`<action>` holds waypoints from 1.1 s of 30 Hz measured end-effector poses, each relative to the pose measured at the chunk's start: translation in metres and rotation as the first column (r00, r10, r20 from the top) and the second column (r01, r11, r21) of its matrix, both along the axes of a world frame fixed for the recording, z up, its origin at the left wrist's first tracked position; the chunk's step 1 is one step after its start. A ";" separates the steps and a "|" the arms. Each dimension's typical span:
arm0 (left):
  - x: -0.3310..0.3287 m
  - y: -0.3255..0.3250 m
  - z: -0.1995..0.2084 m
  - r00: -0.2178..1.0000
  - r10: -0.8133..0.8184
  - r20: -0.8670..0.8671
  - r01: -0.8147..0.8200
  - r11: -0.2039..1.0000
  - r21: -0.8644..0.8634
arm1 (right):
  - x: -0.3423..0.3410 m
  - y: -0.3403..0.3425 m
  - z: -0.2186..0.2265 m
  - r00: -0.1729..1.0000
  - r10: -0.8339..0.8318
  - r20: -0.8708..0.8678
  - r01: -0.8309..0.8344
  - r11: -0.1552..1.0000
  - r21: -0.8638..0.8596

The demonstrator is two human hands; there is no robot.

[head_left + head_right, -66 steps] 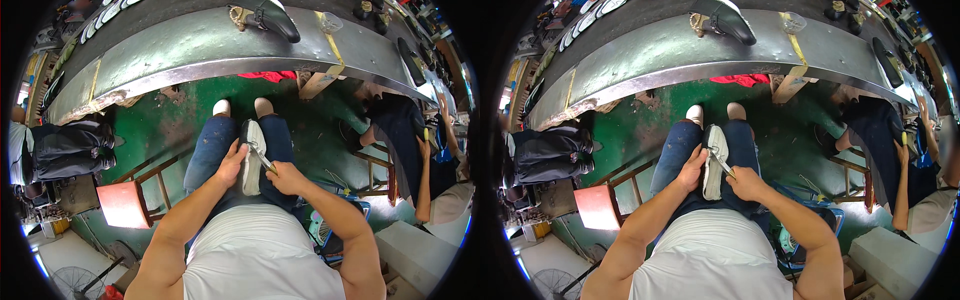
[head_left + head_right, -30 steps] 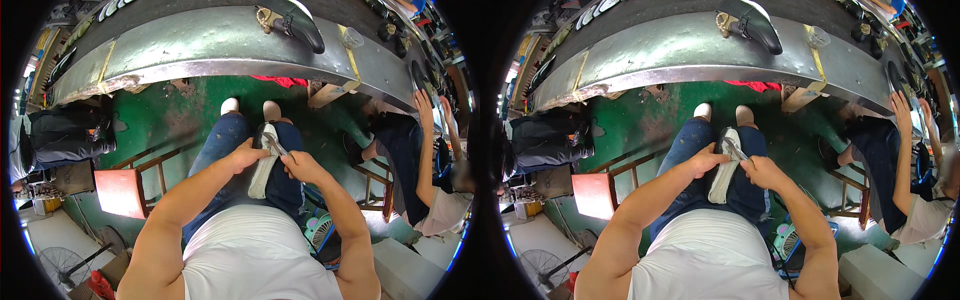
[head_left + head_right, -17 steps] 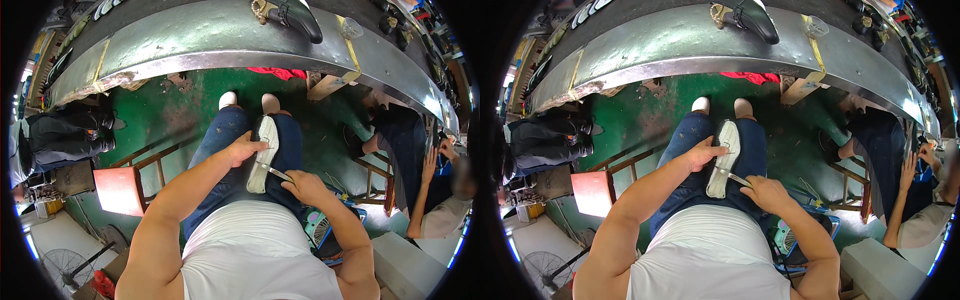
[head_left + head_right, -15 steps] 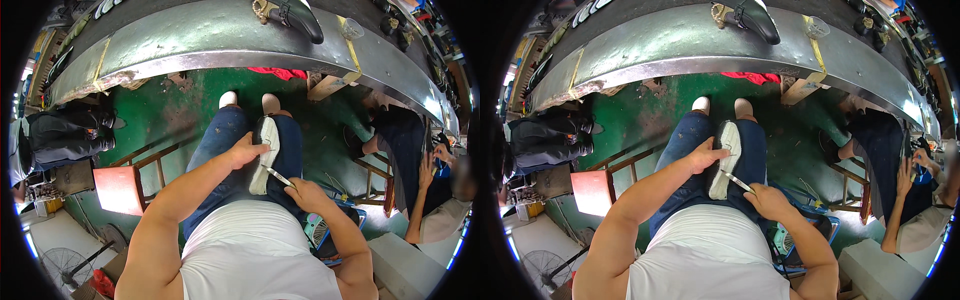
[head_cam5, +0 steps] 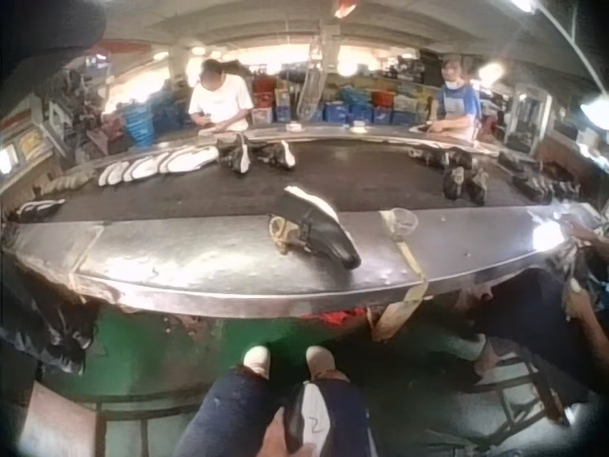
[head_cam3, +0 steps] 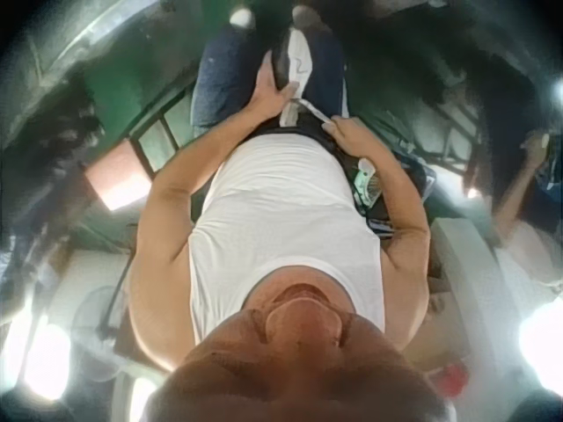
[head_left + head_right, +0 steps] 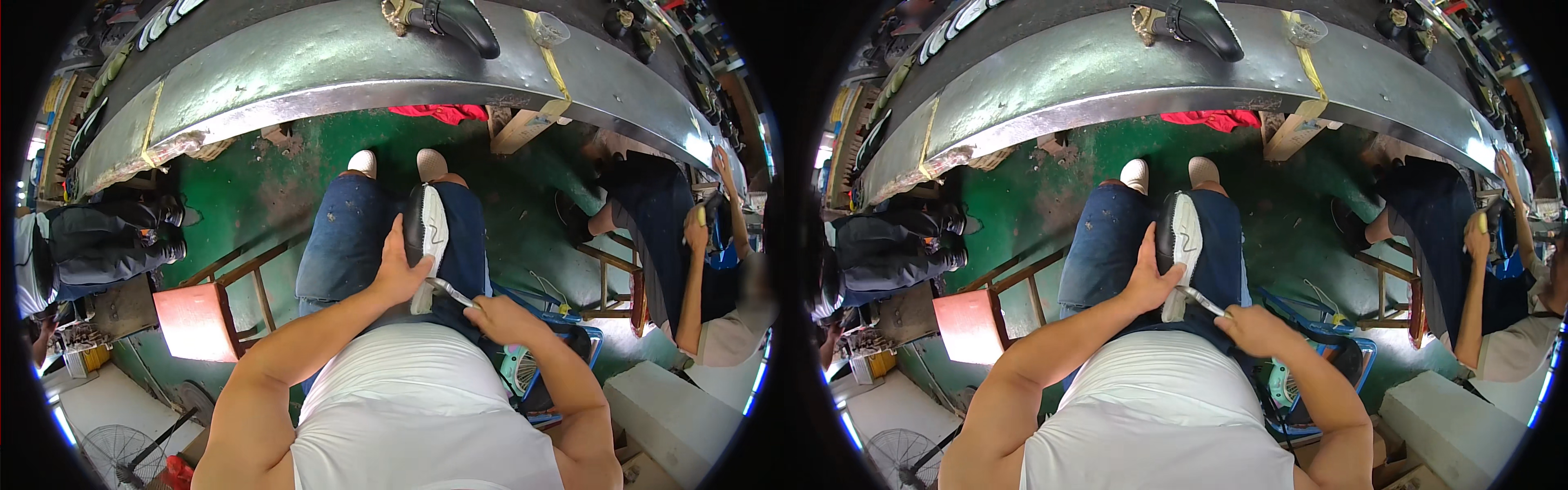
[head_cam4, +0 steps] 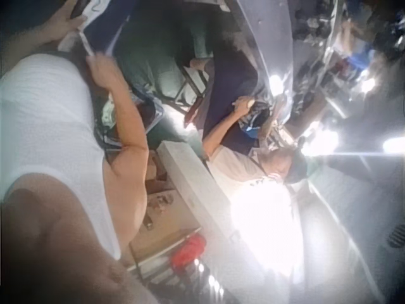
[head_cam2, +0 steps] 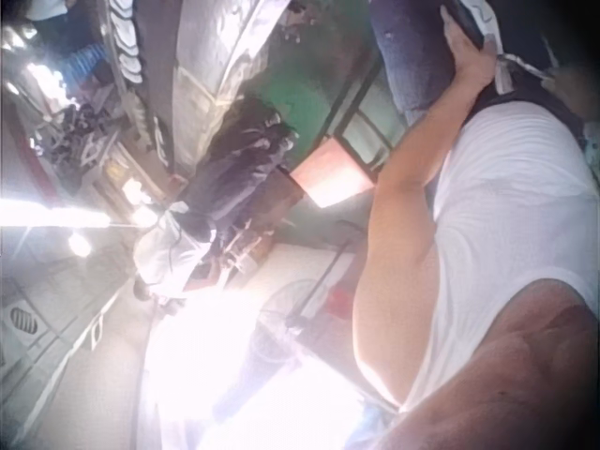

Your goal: Attaching and pulling the upper part of a shoe onto a last using a pincer tool and placing it on a conveyor belt.

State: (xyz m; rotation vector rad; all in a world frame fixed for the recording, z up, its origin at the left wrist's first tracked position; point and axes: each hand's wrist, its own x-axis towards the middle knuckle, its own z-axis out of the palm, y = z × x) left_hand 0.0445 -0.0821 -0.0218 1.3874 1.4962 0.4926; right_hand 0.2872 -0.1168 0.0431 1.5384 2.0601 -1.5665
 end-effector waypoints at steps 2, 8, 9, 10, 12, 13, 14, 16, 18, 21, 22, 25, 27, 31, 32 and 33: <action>-0.008 -0.012 0.001 0.997 -0.040 0.071 0.044 0.998 -0.051 | 0.012 0.006 -0.014 0.982 -0.150 -0.111 0.098 0.921 -0.378; -0.028 -0.029 -0.006 0.952 -0.063 0.300 0.149 0.950 -0.275 | 0.015 0.024 0.002 0.989 -0.129 -0.068 0.074 0.844 -0.531; -0.028 -0.026 -0.008 0.954 -0.049 0.297 0.135 0.951 -0.277 | 0.010 0.030 0.016 0.991 -0.116 -0.071 0.061 0.844 -0.534; -0.028 -0.025 -0.006 0.959 -0.051 0.279 0.126 0.958 -0.259 | 0.004 0.031 0.033 0.986 -0.164 -0.021 0.137 0.883 -0.449; -0.022 -0.025 -0.003 0.963 -0.060 0.263 0.125 0.963 -0.237 | -0.007 0.022 0.034 0.974 -0.224 0.024 0.218 0.909 -0.354; -0.016 -0.023 -0.003 0.976 -0.078 0.205 0.114 0.979 -0.168 | -0.012 0.011 0.015 0.965 -0.246 -0.089 0.239 0.968 -0.083; -0.013 -0.021 -0.003 0.987 -0.083 0.141 0.097 0.991 -0.094 | -0.019 0.008 0.004 0.953 -0.222 -0.206 0.263 0.945 0.197; -0.024 -0.014 0.006 0.974 -0.018 0.227 0.064 0.978 -0.197 | -0.029 0.022 0.001 0.995 -0.102 0.012 0.101 0.993 0.054; -0.040 -0.015 0.004 0.889 0.146 0.434 -0.038 0.968 -0.247 | -0.021 0.024 -0.004 0.990 -0.140 -0.027 0.142 0.985 0.098; -0.066 -0.006 0.060 0.535 0.488 0.690 -0.010 0.820 -0.572 | -0.016 0.027 -0.001 0.964 -0.263 -0.021 0.255 0.906 0.337; -0.075 -0.004 0.077 0.506 0.487 0.712 -0.036 0.837 -0.546 | -0.016 0.033 -0.006 0.943 -0.334 -0.012 0.303 0.839 0.452; -0.094 0.015 0.137 0.451 0.339 0.825 -0.091 0.938 -0.336 | -0.019 0.055 -0.032 0.909 -0.416 0.025 0.346 0.786 0.512; -0.099 0.054 0.183 0.431 0.200 0.880 -0.082 0.980 -0.182 | -0.015 0.064 -0.045 0.927 -0.368 0.069 0.310 0.858 0.409; -0.128 0.160 0.213 0.592 0.247 0.767 -0.270 0.958 -0.100 | 0.013 0.075 -0.032 0.899 -0.430 0.088 0.342 0.811 0.475; -0.131 0.194 0.221 0.646 0.236 0.726 -0.281 0.958 -0.061 | 0.026 0.076 -0.030 0.898 -0.432 0.082 0.344 0.806 0.482; -0.133 0.230 0.228 0.695 0.225 0.682 -0.292 0.956 -0.018 | 0.042 0.077 -0.031 0.882 -0.463 0.090 0.377 0.806 0.456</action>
